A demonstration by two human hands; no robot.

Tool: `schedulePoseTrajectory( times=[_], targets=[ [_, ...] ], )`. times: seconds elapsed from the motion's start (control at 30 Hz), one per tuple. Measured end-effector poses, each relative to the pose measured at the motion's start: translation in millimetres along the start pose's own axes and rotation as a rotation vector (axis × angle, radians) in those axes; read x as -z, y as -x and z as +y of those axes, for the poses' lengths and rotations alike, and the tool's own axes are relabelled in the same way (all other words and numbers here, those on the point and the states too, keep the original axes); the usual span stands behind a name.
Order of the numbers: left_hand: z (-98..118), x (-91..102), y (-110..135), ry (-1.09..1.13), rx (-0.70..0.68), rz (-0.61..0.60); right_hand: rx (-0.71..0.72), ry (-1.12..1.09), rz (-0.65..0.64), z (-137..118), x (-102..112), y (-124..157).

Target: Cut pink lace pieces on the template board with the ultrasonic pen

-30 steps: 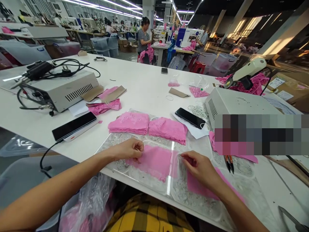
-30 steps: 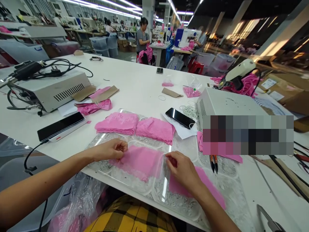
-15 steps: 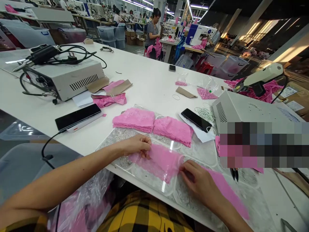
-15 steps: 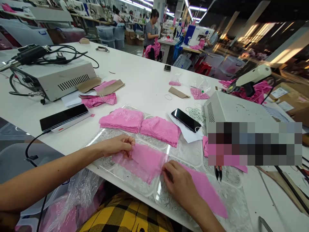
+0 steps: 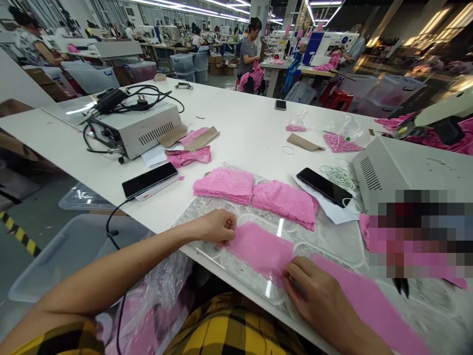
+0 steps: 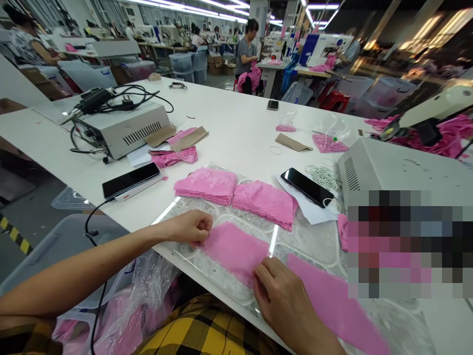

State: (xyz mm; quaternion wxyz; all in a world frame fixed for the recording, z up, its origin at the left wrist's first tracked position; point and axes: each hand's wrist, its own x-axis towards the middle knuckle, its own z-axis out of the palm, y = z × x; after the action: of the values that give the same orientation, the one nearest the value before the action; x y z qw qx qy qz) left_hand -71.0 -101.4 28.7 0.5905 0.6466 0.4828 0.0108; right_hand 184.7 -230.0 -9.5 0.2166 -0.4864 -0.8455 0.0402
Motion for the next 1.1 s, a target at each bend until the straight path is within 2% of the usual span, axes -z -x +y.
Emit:
schedulePoseTrajectory(
  times=[0.13, 0.27, 0.37, 0.53, 0.6, 0.9, 1.1],
  targets=[
    [2.9, -0.6, 4.3, -0.170, 0.004, 0.068, 0.026, -0.012, 0.048, 0.2, -0.9, 1.2],
    [3.1, -1.7, 7.9, -0.323, -0.010, 0.137, -0.006, -0.047, 0.030, 5.4, -0.7, 1.7],
    [2.2, -2.2, 10.3, -0.405, -0.018, 0.163, -0.126, -0.085, 0.009, 17.2, 3.6, 0.4],
    [0.4, -2.2, 10.7, -0.506, -0.029, 0.193, -0.437, -0.099, -0.043, 37.3, 12.9, -8.8],
    [-0.6, -2.6, 10.2, -0.543, -0.038, 0.204, -0.487, -0.104, -0.064, 39.2, 13.8, -13.7],
    [-3.8, -6.2, 11.6, -0.655, -0.045, 0.233, -0.470, -0.112, -0.112, 38.0, 4.0, -29.1],
    [-1.7, -7.4, 13.2, -0.670, -0.024, 0.238, -0.464, -0.102, -0.147, 42.3, 7.4, -32.1]
  ],
)
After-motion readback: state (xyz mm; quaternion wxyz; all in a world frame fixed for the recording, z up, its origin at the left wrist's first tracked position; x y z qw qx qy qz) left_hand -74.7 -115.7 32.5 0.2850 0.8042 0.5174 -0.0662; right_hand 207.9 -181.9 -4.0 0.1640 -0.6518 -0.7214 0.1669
